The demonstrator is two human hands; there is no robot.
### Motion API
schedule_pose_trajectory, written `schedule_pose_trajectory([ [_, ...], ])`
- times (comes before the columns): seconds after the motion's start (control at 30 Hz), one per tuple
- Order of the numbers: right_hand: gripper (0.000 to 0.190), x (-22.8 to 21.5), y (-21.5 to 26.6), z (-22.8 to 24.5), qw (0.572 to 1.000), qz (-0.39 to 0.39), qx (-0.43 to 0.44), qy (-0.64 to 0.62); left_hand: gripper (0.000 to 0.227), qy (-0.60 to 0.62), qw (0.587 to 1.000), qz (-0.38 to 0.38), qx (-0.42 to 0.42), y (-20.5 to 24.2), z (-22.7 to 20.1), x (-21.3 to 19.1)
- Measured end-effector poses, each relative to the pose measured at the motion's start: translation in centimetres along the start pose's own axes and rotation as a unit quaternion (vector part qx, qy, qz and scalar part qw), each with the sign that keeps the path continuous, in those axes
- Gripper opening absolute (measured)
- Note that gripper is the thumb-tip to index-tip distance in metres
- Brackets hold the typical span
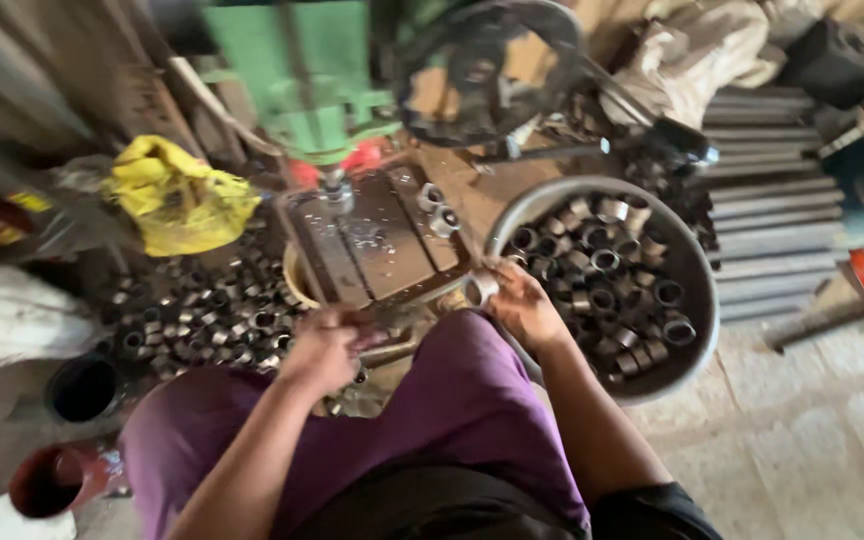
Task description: The person operates a drill press to machine small metal cylindrical parts. They pick up parts from a large metal basin, place them under the drill bit, and operate the machine's lever to drill the parts before returning them to the basin.
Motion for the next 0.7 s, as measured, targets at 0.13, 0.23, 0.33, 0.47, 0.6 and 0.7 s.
schedule_pose_trajectory([
  [0.13, 0.066, 5.1, -0.8, -0.5, 0.994, 0.103, 0.023, 0.042, 0.046, 0.054, 0.951, 0.270, -0.144, 1.3, 0.2, 3.5],
  [0.23, 0.073, 6.6, -1.1, -0.4, 0.979, 0.139, 0.023, 0.146, 0.056, 0.081, 0.934, 0.316, -0.144, 2.3, -0.3, 3.4],
  [0.33, 0.072, 8.6, -1.2, 0.2, 0.950, 0.193, -0.015, 0.243, 0.050, 0.103, 0.943, 0.296, -0.108, 2.2, -0.2, 3.2],
  [0.47, 0.068, 9.9, -1.4, 0.1, 0.924, 0.200, -0.047, 0.324, 0.041, 0.136, 0.947, 0.281, -0.071, 1.6, -0.4, 3.2],
  [0.6, 0.064, 10.1, -1.5, -0.4, 0.932, 0.184, -0.026, 0.310, 0.034, 0.107, 0.938, 0.309, -0.117, 1.9, -0.6, 2.2],
  [0.7, 0.069, 10.2, -2.2, -0.2, 0.922, 0.166, -0.053, 0.345, 0.024, 0.095, 0.929, 0.300, -0.194, 1.9, 0.1, 1.0],
])
Point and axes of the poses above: each hand's wrist, its own y-axis away from the middle knuckle, its own x-axis out of the palm, z = x × y, the point moved 8 cm from there along -y, towards the middle knuckle, and after that the axes turned 10 degrees about -x, right-handed, at the moved point
